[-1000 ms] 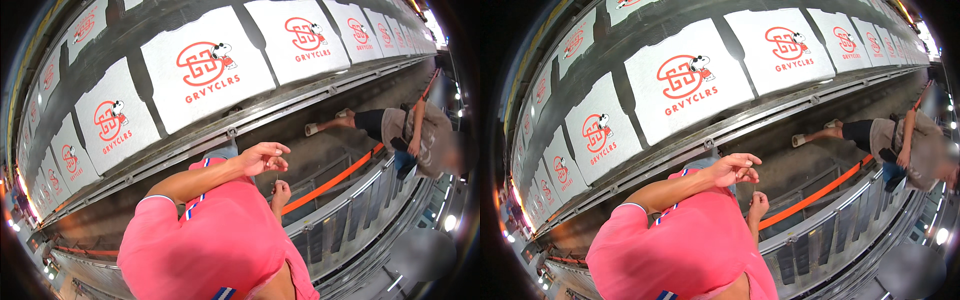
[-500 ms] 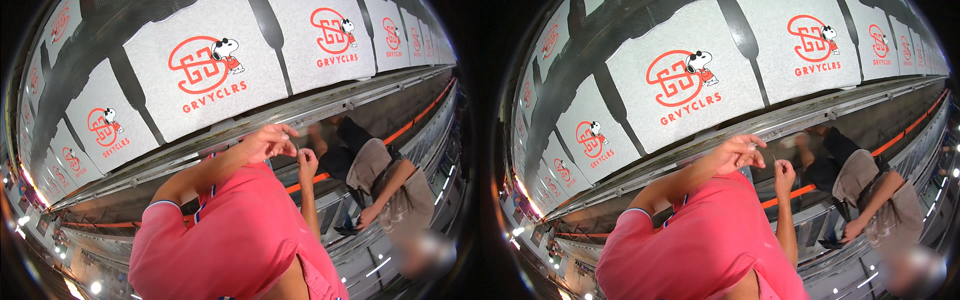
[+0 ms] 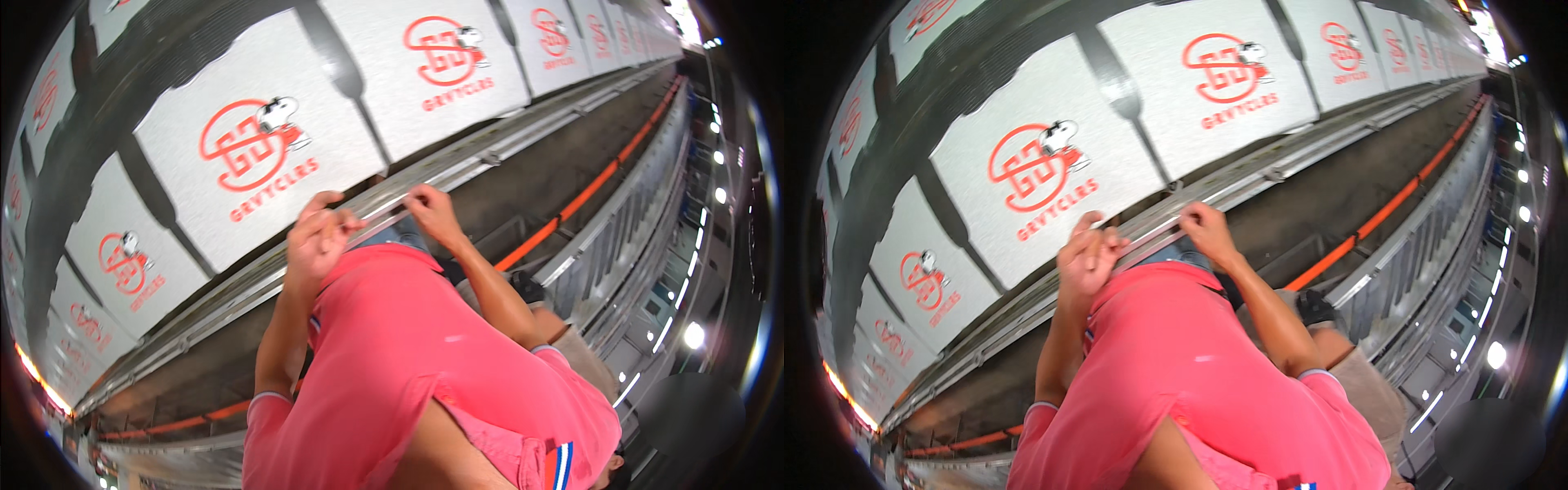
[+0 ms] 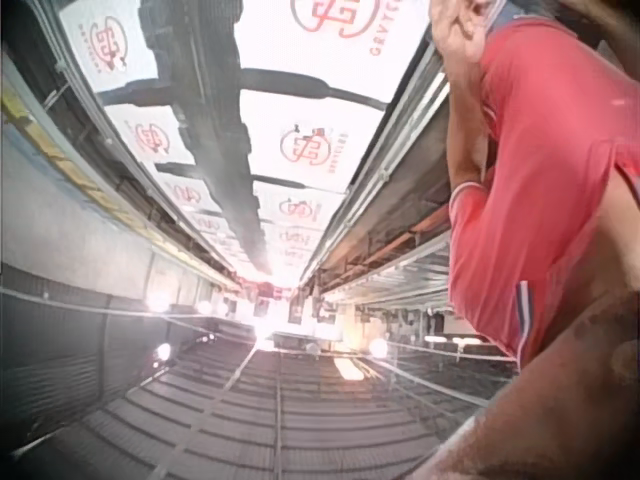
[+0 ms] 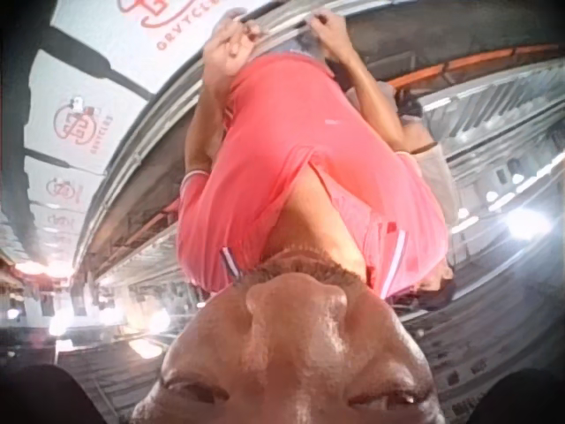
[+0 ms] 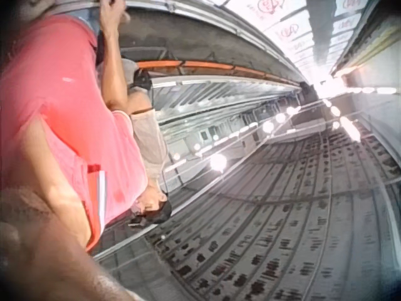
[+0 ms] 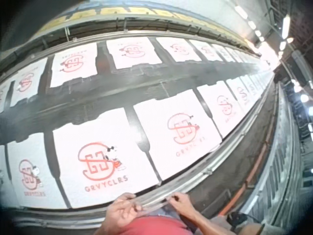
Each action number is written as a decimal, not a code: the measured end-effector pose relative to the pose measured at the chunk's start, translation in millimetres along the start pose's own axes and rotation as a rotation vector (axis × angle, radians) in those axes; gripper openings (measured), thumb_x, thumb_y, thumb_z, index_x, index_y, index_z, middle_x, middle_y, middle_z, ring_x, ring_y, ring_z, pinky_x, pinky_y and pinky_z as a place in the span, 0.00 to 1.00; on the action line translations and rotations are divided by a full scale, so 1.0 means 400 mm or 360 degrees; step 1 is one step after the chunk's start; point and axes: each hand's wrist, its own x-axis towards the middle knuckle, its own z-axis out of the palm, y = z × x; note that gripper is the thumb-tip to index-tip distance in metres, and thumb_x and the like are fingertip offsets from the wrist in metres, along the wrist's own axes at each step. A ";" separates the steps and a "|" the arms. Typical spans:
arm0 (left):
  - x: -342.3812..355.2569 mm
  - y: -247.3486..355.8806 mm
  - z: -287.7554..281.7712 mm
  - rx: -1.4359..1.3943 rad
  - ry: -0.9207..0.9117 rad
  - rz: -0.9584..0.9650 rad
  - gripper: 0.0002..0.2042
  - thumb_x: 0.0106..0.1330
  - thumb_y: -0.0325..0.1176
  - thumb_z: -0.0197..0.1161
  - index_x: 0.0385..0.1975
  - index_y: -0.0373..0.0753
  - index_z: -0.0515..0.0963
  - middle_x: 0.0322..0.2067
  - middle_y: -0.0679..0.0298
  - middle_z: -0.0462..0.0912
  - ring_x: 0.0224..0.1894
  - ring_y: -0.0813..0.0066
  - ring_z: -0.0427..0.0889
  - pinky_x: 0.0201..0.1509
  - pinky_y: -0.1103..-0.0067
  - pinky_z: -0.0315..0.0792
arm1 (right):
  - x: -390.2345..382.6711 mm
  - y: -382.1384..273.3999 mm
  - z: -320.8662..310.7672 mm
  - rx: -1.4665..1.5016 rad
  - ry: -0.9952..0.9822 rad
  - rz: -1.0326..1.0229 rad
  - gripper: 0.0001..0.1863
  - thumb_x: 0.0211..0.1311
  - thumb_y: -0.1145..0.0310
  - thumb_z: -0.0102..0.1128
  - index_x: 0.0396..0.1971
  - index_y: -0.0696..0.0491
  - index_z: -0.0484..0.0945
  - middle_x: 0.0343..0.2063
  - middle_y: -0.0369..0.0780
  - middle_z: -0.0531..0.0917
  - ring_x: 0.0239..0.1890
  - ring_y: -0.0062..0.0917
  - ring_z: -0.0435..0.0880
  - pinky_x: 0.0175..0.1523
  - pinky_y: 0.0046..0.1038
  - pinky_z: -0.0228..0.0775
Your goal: The person uses a small pointed tool to touch up and correct red ink details on a cartoon graphic printed on white t-shirts moving along a conveyor belt. The person repeatedly pokes at specific areas of the print, likely removing smudges or adding missing ink, while the shirts advance on the line.
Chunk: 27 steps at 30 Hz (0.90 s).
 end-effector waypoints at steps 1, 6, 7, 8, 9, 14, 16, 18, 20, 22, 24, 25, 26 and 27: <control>0.001 -0.011 0.003 0.0013 -0.0004 0.0057 0.17 0.65 0.30 0.51 0.53 0.34 0.68 0.08 0.67 0.66 0.39 0.67 0.77 0.56 0.63 0.69 | 0.021 0.023 -0.018 -0.0059 -0.0034 -0.0072 0.07 0.55 0.71 0.57 0.29 0.59 0.78 0.22 0.36 0.79 0.27 0.15 0.74 0.33 0.21 0.68; 0.034 -0.093 0.002 -0.0002 0.0128 0.0252 0.17 0.65 0.33 0.53 0.52 0.37 0.68 0.09 0.69 0.66 0.40 0.70 0.75 0.57 0.64 0.69 | 0.110 0.006 -0.078 0.0036 -0.0197 -0.0113 0.07 0.55 0.71 0.57 0.28 0.60 0.78 0.19 0.36 0.77 0.23 0.15 0.72 0.29 0.22 0.66; 0.061 -0.122 0.006 -0.0020 0.0146 0.0270 0.17 0.65 0.33 0.54 0.52 0.37 0.68 0.09 0.69 0.66 0.41 0.70 0.75 0.57 0.64 0.68 | 0.127 0.017 -0.105 0.0078 -0.0224 -0.0080 0.08 0.55 0.71 0.57 0.28 0.60 0.78 0.19 0.36 0.77 0.23 0.15 0.72 0.28 0.22 0.66; 0.075 -0.141 0.028 0.0001 0.0159 0.0305 0.15 0.66 0.33 0.53 0.51 0.37 0.69 0.09 0.69 0.66 0.40 0.71 0.75 0.56 0.65 0.69 | 0.145 0.014 -0.123 0.0013 -0.0255 -0.0213 0.08 0.55 0.71 0.58 0.28 0.60 0.78 0.19 0.36 0.77 0.22 0.14 0.72 0.28 0.21 0.65; 0.095 -0.165 0.046 0.0008 0.0167 0.0331 0.15 0.66 0.32 0.52 0.51 0.37 0.69 0.09 0.69 0.66 0.40 0.71 0.75 0.56 0.65 0.69 | 0.160 0.014 -0.153 0.0036 -0.0331 -0.0158 0.08 0.55 0.71 0.58 0.28 0.60 0.79 0.19 0.36 0.77 0.22 0.14 0.72 0.28 0.21 0.65; 0.221 -0.304 0.150 0.0075 0.0230 0.0314 0.14 0.66 0.30 0.51 0.50 0.36 0.71 0.08 0.68 0.65 0.40 0.70 0.75 0.56 0.65 0.69 | 0.243 0.048 -0.322 0.0157 -0.0402 -0.0200 0.07 0.55 0.71 0.59 0.29 0.60 0.80 0.21 0.36 0.79 0.23 0.14 0.73 0.30 0.20 0.66; 0.278 -0.364 0.182 0.0128 0.0303 0.0231 0.14 0.65 0.29 0.50 0.49 0.36 0.72 0.07 0.68 0.65 0.40 0.70 0.75 0.56 0.65 0.70 | 0.279 0.105 -0.403 0.0242 -0.0313 -0.0205 0.07 0.56 0.70 0.60 0.30 0.59 0.80 0.22 0.35 0.79 0.24 0.14 0.73 0.31 0.20 0.67; 0.319 -0.413 0.209 0.0146 0.0349 0.0181 0.14 0.65 0.28 0.50 0.49 0.34 0.72 0.08 0.67 0.66 0.40 0.67 0.78 0.56 0.64 0.71 | 0.308 0.178 -0.480 0.0474 -0.0201 -0.0157 0.07 0.56 0.71 0.60 0.31 0.59 0.79 0.23 0.33 0.79 0.25 0.13 0.73 0.31 0.19 0.67; 0.350 -0.444 0.224 0.0178 0.0417 0.0150 0.13 0.65 0.29 0.51 0.48 0.34 0.72 0.07 0.66 0.66 0.39 0.66 0.80 0.57 0.64 0.71 | 0.328 0.226 -0.550 0.0707 -0.0100 -0.0029 0.07 0.56 0.71 0.61 0.32 0.58 0.79 0.24 0.32 0.79 0.25 0.13 0.73 0.31 0.19 0.65; 0.376 -0.467 0.219 0.0149 0.0445 0.0189 0.14 0.66 0.30 0.51 0.49 0.34 0.72 0.10 0.65 0.68 0.41 0.65 0.80 0.58 0.64 0.70 | 0.338 0.242 -0.606 0.0938 -0.0011 0.0182 0.06 0.56 0.72 0.61 0.32 0.58 0.79 0.25 0.31 0.78 0.26 0.12 0.72 0.32 0.18 0.64; 0.392 -0.481 0.222 0.0112 0.0490 0.0260 0.15 0.66 0.30 0.52 0.51 0.34 0.71 0.15 0.64 0.72 0.44 0.64 0.79 0.60 0.63 0.69 | 0.342 0.218 -0.631 0.1089 -0.0001 0.0170 0.04 0.57 0.72 0.60 0.30 0.57 0.77 0.23 0.30 0.75 0.25 0.12 0.69 0.33 0.16 0.61; 0.403 -0.487 0.223 0.0094 0.0519 0.0311 0.16 0.66 0.30 0.53 0.52 0.33 0.70 0.19 0.63 0.75 0.47 0.63 0.78 0.61 0.63 0.68 | 0.342 0.195 -0.641 0.1160 -0.0005 0.0162 0.04 0.57 0.73 0.59 0.29 0.57 0.77 0.22 0.29 0.74 0.25 0.12 0.68 0.34 0.16 0.60; 0.410 -0.490 0.226 0.0078 0.0552 0.0372 0.17 0.65 0.29 0.53 0.54 0.33 0.69 0.22 0.62 0.77 0.49 0.62 0.77 0.62 0.62 0.66 | 0.331 0.148 -0.644 0.1161 -0.0069 0.0169 0.04 0.59 0.72 0.57 0.29 0.56 0.75 0.23 0.31 0.74 0.27 0.12 0.69 0.36 0.16 0.60; 0.427 -0.494 0.236 0.0045 0.0615 0.0416 0.18 0.65 0.28 0.54 0.55 0.33 0.68 0.27 0.61 0.78 0.52 0.61 0.75 0.64 0.62 0.65 | 0.316 0.100 -0.646 0.1202 -0.0149 0.0183 0.04 0.60 0.72 0.56 0.29 0.56 0.75 0.23 0.32 0.74 0.28 0.13 0.69 0.37 0.17 0.60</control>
